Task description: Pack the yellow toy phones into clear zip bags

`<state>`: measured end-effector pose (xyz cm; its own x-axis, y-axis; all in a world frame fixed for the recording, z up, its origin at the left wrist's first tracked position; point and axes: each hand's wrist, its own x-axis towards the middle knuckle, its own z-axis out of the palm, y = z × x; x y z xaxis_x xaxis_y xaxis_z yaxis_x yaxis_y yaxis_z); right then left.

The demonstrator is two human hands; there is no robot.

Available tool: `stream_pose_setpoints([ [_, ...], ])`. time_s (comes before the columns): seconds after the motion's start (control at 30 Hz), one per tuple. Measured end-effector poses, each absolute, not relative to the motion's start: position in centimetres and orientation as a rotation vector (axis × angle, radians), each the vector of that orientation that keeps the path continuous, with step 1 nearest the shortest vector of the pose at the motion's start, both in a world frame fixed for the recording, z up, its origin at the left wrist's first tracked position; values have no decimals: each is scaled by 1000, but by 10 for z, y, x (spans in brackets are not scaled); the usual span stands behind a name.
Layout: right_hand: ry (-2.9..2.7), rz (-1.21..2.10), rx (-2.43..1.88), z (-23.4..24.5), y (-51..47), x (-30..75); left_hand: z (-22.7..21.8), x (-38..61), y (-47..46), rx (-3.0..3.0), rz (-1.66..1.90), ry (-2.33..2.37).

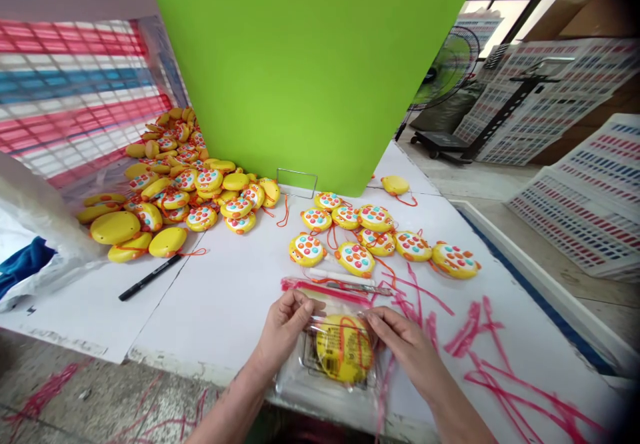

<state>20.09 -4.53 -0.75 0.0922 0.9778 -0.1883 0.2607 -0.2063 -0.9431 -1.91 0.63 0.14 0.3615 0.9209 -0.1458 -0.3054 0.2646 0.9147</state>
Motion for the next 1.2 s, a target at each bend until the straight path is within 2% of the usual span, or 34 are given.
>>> stream_pose_setpoints([
  [0.2, -1284, 1224, -1634, -3, -50, 202, -10, -17, 10, 872, 962, 788],
  [0.47, -1250, 844, -1816, -4, -66, 237, -10, -18, 10, 867, 971, 785],
  [0.87, -1614, 1088, -1831, 4, -72, 218, -7, -19, 11, 869, 959, 829],
  [1.0, -1797, 940, -2039, 7, -87, 254, -5, -18, 11, 872, 961, 839],
  [1.1, -1757, 858, -2074, 27, -98, 272, -5, -18, 11, 859, 955, 828],
  [1.2, -1589, 1025, -1954, 43, -94, 265, -6, -18, 12, 846, 954, 807],
])
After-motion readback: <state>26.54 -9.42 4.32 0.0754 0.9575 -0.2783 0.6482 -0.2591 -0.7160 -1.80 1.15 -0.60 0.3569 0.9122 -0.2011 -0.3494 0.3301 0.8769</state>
